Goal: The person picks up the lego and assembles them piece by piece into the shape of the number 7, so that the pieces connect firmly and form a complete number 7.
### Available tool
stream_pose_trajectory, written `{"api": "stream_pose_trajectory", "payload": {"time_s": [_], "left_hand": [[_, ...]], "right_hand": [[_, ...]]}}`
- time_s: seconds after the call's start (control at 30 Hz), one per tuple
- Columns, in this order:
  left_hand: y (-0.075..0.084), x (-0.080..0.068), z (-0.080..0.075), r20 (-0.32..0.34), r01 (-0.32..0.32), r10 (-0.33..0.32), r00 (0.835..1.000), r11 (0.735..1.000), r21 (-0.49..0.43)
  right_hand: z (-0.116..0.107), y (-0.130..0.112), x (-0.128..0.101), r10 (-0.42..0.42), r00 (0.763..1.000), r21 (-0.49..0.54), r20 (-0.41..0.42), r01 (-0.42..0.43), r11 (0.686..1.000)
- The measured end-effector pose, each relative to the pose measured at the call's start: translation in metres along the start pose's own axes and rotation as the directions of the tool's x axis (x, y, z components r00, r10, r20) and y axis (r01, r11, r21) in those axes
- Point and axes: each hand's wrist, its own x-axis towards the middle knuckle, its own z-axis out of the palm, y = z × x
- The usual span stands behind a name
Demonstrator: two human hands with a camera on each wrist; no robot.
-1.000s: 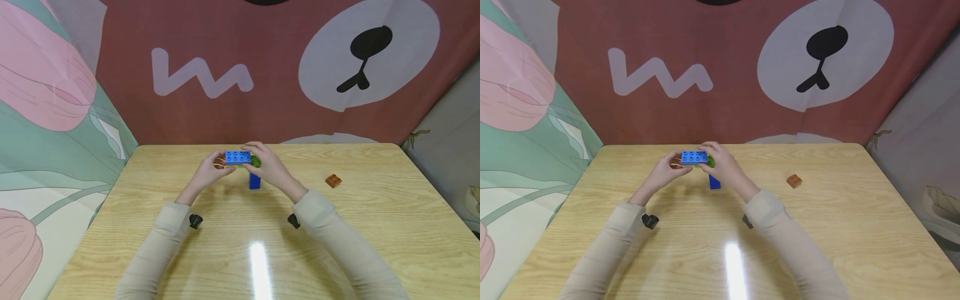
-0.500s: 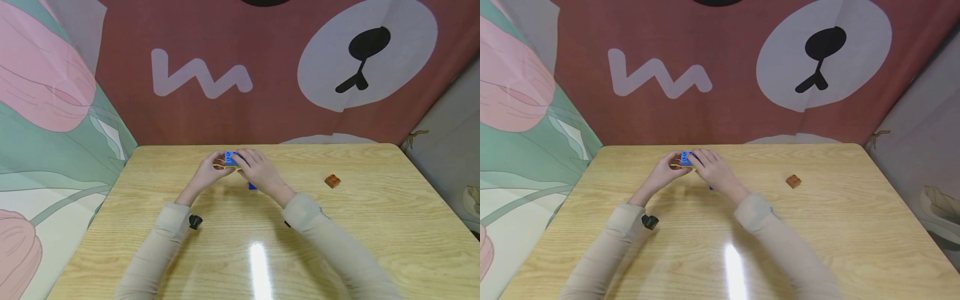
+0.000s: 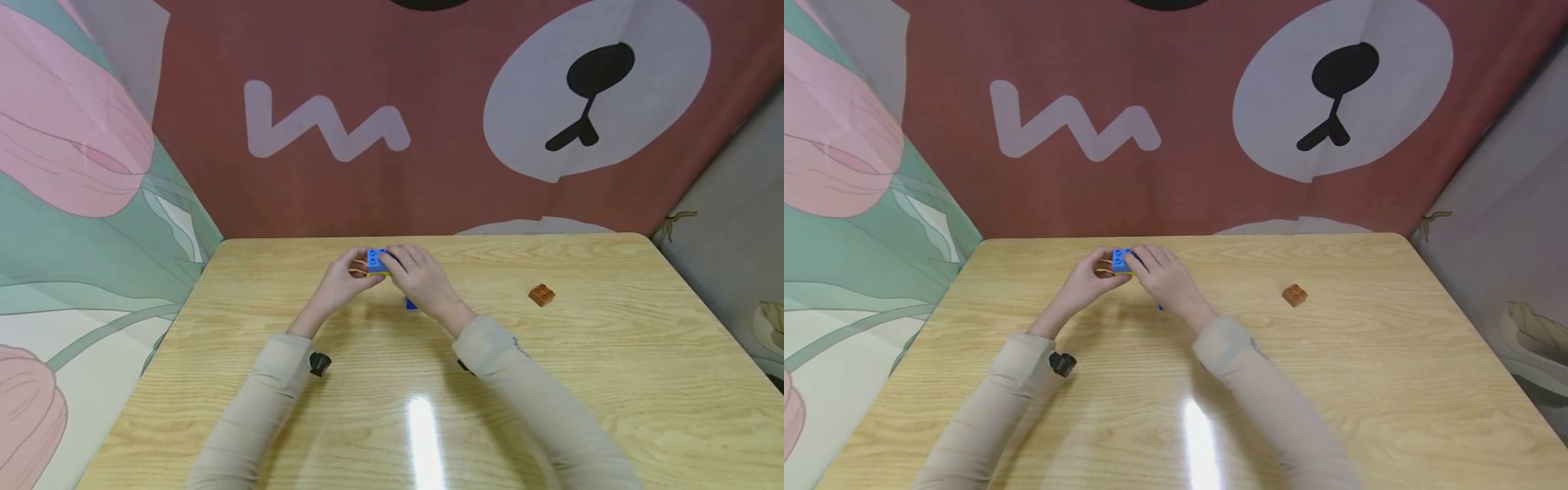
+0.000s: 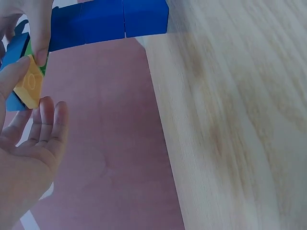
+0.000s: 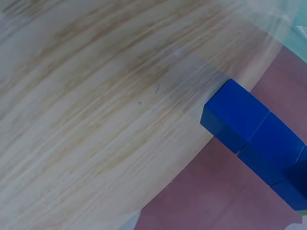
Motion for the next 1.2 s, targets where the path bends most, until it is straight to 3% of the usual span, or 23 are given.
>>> {"api": "stream_pose_trajectory", "payload": {"time_s": [0.13,0.23,0.3,0.33,0.4,0.5,0.53,0.6,0.87,1.0,1.1,1.2], "left_hand": [[0.0,0.0,0.001,-0.012,-0.017,0.017,1.0,1.0,0.004],[-0.001,0.0,0.003,-0.024,-0.101,0.104,0.994,0.989,0.108],[-0.001,-0.001,0.004,-0.029,-0.183,0.196,0.98,0.95,0.253],[-0.001,-0.001,0.005,-0.026,-0.23,0.254,0.967,0.911,0.343],[-0.003,-0.003,0.007,-0.019,-0.304,0.368,0.93,0.795,0.526],[-0.006,-0.005,0.009,-0.007,-0.349,0.505,0.863,0.606,0.714],[-0.008,-0.005,0.009,-0.005,-0.354,0.543,0.84,0.554,0.753],[-0.01,-0.006,0.01,-0.002,-0.358,0.601,0.799,0.479,0.802],[-0.015,-0.004,0.011,0.018,-0.353,0.741,0.671,0.298,0.887],[-0.017,-0.001,0.011,0.057,-0.375,0.81,0.583,0.207,0.904],[-0.018,0.001,0.011,0.075,-0.405,0.851,0.52,0.168,0.899],[-0.019,0.002,0.011,0.074,-0.423,0.873,0.483,0.157,0.893]], "right_hand": [[0.001,0.0,-0.001,0.004,1.0,-0.006,-0.011,-0.004,1.0],[0.001,-0.001,-0.001,0.002,1.0,-0.012,-0.013,-0.002,1.0],[0.001,-0.001,-0.001,0.001,1.0,-0.018,-0.014,-0.001,1.0],[0.0,-0.001,-0.001,-0.001,1.0,-0.021,-0.015,0.001,1.0],[0.0,-0.001,-0.001,-0.006,1.0,-0.03,-0.017,0.006,1.0],[0.0,-0.001,-0.002,-0.013,1.0,-0.041,-0.019,0.013,0.999],[0.0,-0.001,-0.002,-0.015,1.0,-0.04,-0.021,0.014,0.999],[0.001,0.0,-0.003,-0.017,0.999,-0.04,-0.027,0.016,0.999],[0.001,0.0,-0.005,-0.024,0.999,-0.02,-0.038,0.023,1.0],[0.002,-0.001,-0.006,-0.017,0.999,-0.006,-0.05,0.017,1.0],[0.003,-0.001,-0.006,-0.014,0.998,0.004,-0.057,0.014,1.0],[0.002,0.0,-0.006,-0.01,0.998,0.013,-0.056,0.011,1.0]]}}
